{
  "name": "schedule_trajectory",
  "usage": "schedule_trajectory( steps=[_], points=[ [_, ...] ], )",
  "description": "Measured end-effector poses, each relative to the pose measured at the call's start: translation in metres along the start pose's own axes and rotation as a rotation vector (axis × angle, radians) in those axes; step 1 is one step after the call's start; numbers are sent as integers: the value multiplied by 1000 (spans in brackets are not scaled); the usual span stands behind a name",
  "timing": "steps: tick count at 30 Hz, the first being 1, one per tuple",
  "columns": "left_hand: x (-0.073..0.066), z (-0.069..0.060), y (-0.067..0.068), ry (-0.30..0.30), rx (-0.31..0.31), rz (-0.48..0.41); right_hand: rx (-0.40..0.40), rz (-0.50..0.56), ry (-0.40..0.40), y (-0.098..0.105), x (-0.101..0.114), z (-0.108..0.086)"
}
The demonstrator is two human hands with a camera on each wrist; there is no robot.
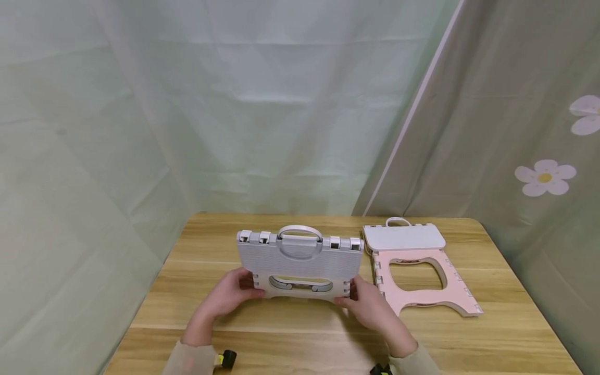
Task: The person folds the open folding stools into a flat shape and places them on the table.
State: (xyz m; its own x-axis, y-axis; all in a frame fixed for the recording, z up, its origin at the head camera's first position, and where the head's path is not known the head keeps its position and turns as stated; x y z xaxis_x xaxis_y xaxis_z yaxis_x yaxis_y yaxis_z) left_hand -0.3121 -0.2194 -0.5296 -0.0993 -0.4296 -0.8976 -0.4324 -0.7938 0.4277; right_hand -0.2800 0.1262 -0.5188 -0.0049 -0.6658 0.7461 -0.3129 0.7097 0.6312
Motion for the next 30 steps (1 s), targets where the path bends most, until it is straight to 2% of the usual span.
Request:
schedule_trajectory(
  steps=[5,14,22,30],
  points=[
    [2,0,-2,3,10,0,11,-2,-10,0,-1,0],
    [-2,0,-2,-31,17,-44,13,-17,-17,-1,-3,1],
    [-2,0,-1,-27,16,-20,33,-56,48,-3,1,1],
    [2,0,-2,1,17,17,31,-78,75,-4,1,1]
  ],
)
Point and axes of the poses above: each hand's wrist, its own z-axis towards the middle knuckle, its own y-axis out of the back of the hand, x = y × z, the point moved 6 cm from there along z, towards the middle knuckle, and after that the axes turned 5 degrees about x, right-handed, at the moved point
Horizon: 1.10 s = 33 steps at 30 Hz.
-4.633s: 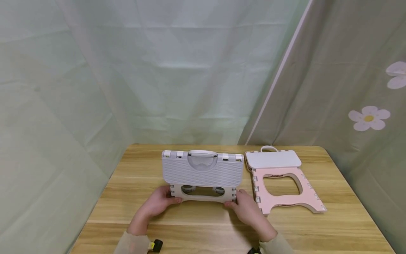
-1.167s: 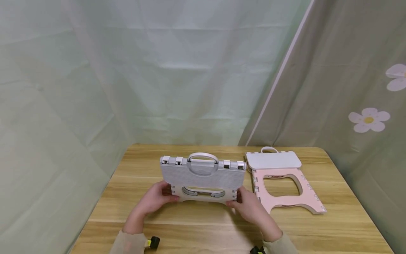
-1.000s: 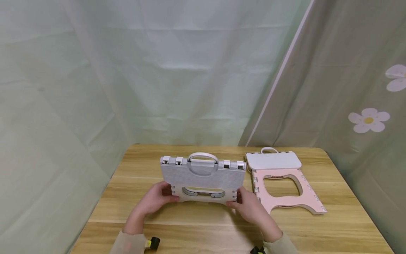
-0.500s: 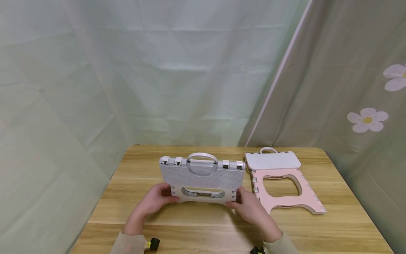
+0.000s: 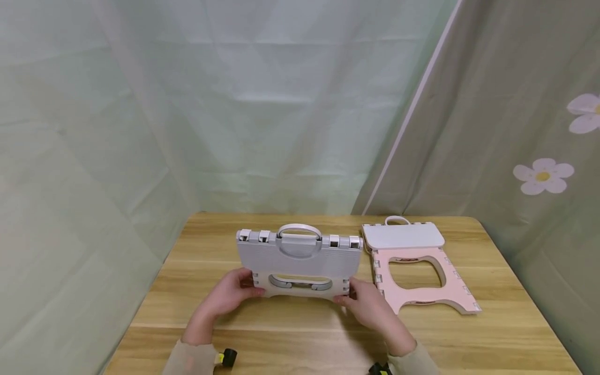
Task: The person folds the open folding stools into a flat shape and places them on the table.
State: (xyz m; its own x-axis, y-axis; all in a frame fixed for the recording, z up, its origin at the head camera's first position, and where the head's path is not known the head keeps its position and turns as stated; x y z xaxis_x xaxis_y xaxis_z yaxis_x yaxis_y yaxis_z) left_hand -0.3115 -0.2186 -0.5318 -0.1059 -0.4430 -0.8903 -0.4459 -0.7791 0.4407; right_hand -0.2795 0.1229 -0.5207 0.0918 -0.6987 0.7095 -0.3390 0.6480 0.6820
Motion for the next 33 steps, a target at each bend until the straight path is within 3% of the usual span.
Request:
schedule_trajectory(
  steps=[16,21,33],
  points=[
    [-5,1,-1,20,-18,32,0,23,-6,1,2,1],
    [-8,0,-2,34,0,34,8,13,-3,2,2,-1],
    [-21,-4,-2,-19,76,4,32,112,1,6,6,-5]
  ],
)
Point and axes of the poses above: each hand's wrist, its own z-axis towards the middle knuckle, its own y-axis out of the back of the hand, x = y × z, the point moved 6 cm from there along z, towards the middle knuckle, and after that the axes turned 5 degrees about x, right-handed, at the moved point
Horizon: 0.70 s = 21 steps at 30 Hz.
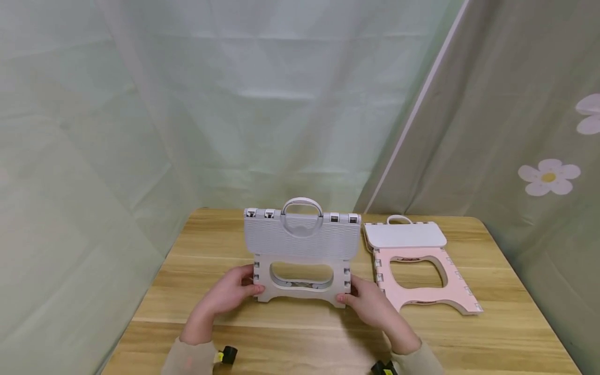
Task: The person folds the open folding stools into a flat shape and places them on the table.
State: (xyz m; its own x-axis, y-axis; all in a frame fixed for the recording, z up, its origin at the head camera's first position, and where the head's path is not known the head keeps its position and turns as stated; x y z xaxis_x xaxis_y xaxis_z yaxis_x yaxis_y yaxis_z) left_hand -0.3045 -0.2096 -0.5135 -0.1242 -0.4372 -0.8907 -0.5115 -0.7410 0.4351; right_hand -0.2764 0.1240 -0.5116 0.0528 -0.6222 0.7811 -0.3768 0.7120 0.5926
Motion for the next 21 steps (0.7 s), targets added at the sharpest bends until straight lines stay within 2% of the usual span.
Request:
schedule_trajectory(
  steps=[4,11,17,21],
  points=[
    [-1,-1,0,14,24,-29,21,27,7,1,1,-3],
    [-1,-2,-2,44,33,-21,80,58,32,-2,-1,-2],
    [2,-3,-3,78,41,-25,80,66,31,-3,-3,-2],
    [3,-3,-5,80,79,-90,96,94,28,-3,-2,-3]
  ],
)
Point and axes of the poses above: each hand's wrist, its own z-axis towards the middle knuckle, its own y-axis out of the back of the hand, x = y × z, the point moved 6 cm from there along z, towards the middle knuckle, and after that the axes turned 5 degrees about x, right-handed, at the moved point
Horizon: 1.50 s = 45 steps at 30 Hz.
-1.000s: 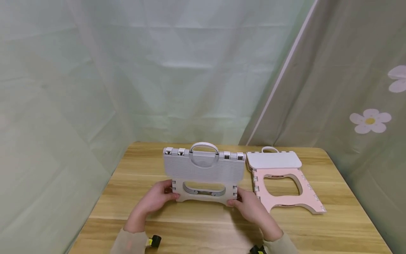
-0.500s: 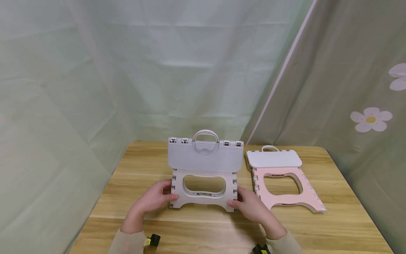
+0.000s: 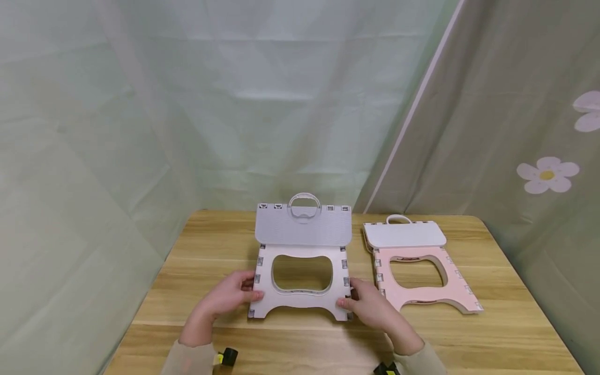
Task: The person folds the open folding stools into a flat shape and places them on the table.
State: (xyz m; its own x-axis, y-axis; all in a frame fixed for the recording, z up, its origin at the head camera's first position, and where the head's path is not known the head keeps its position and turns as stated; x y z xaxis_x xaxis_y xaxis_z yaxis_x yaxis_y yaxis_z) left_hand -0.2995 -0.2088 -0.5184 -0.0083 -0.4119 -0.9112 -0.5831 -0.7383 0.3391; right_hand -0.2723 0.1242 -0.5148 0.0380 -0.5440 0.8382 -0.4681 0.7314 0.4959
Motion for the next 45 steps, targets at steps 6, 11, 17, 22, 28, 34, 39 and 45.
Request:
schedule_trajectory(
  steps=[6,11,17,22,28,34,39,45],
  points=[
    [5,0,-4,20,81,-93,32,-28,-17,1,-2,0],
    [8,-1,-2,61,68,-66,73,-27,-11,1,-2,4],
    [16,1,-6,105,85,-66,105,-8,-33,-2,-6,5],
    [24,5,-6,136,58,-58,109,15,-55,-4,-12,7],
    [27,4,-6,177,34,-61,110,71,-86,-8,-19,9],
    [29,4,0,242,-72,-61,78,93,-85,-7,-20,9],
    [26,5,0,248,-89,-50,8,40,-118,-2,-21,9],
    [25,6,-1,248,-110,-46,-67,-37,-174,0,-24,10]
  ],
)
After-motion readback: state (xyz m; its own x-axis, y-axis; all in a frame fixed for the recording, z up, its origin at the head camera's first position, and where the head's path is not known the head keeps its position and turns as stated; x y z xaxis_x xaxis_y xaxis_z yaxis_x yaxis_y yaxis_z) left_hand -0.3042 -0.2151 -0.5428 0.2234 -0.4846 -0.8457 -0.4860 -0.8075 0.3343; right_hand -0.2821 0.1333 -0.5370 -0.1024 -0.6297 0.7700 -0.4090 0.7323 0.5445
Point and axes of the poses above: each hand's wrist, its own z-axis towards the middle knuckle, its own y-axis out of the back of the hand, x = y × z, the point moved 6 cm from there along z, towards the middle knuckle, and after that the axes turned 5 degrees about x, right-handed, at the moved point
